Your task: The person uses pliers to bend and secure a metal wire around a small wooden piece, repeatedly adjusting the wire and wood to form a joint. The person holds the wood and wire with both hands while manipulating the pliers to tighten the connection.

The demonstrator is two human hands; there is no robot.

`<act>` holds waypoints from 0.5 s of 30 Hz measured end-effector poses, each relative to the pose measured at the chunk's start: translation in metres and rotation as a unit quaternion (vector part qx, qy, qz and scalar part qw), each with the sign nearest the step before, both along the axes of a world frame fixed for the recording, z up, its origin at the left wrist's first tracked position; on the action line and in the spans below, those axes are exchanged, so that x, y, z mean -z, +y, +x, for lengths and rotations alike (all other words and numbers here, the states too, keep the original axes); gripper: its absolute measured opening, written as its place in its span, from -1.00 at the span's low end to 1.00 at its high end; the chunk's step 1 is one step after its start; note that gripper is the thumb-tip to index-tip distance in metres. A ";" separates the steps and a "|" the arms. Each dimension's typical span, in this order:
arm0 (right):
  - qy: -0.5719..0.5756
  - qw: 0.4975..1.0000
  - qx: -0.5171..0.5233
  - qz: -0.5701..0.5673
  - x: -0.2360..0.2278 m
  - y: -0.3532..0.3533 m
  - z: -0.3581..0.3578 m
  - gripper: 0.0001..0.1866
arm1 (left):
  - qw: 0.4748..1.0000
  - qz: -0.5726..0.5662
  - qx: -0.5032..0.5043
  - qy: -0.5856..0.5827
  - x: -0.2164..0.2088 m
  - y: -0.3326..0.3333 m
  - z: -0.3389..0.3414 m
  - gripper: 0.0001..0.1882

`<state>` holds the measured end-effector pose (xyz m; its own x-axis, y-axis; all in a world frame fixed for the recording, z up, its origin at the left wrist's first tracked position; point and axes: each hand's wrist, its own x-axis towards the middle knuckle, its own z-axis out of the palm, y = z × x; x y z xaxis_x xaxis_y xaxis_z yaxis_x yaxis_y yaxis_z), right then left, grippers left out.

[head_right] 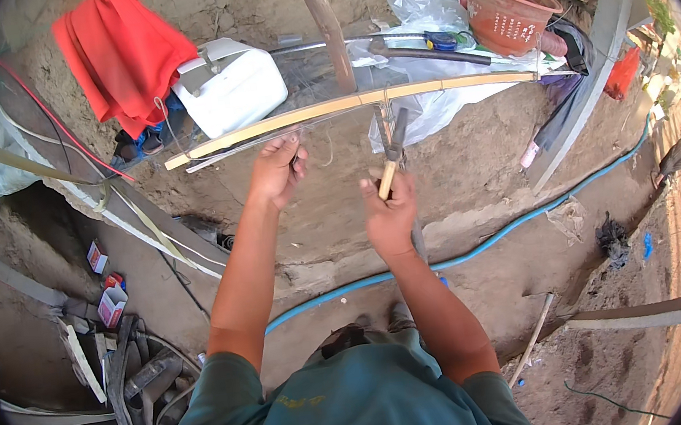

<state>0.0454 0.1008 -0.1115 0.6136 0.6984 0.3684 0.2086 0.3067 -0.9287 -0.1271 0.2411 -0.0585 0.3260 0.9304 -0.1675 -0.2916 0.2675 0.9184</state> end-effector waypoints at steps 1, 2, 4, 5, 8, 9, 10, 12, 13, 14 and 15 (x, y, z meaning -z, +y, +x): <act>-0.012 1.000 -0.010 -0.002 -0.008 0.013 -0.010 -0.70 | 1.000 0.005 0.000 -0.010 0.000 -0.001 0.001 -0.82; -0.025 0.999 -0.021 -0.004 -0.014 0.024 -0.020 -0.70 | 1.000 0.010 -0.002 -0.020 -0.001 -0.002 0.002 -0.81; -0.038 0.999 -0.033 -0.011 -0.026 0.041 -0.038 -0.69 | 0.999 0.017 -0.005 -0.029 0.002 -0.002 0.002 -0.79; -0.046 0.998 -0.036 -0.014 -0.029 0.046 -0.044 -0.68 | 0.999 0.019 -0.008 -0.026 0.005 -0.001 0.002 -0.77; -0.058 0.997 -0.017 -0.041 -0.036 0.058 -0.057 -0.69 | 0.999 0.012 -0.016 -0.027 0.004 -0.002 0.003 -0.69; -0.058 0.997 -0.015 -0.039 -0.036 0.061 -0.059 -0.70 | 0.999 0.007 -0.019 -0.028 0.004 -0.002 0.002 -0.66; -0.058 0.998 -0.012 -0.038 -0.034 0.065 -0.061 -0.70 | 0.999 0.016 -0.009 -0.032 0.006 0.001 0.002 -0.64; -0.049 0.998 -0.004 -0.039 -0.032 0.071 -0.064 -0.71 | 0.999 0.032 0.016 -0.041 0.011 0.007 0.001 -0.60; -0.041 0.998 0.000 -0.042 -0.030 0.074 -0.065 -0.72 | 0.998 0.039 0.026 -0.048 0.012 0.007 0.001 -0.59; -0.033 0.998 0.005 -0.044 -0.030 0.077 -0.067 -0.73 | 0.997 0.040 0.033 -0.056 0.013 0.006 0.000 -0.59; -0.034 0.998 0.009 -0.046 -0.033 0.078 -0.070 -0.74 | 0.996 0.041 0.040 -0.064 0.009 0.004 -0.001 -0.59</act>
<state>-0.0245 0.1789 -0.0787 0.6030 0.7197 0.3441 0.2765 0.2161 -0.9364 -0.1278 0.2452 -0.0679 0.4130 0.9097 -0.0442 -0.3889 0.2200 0.8946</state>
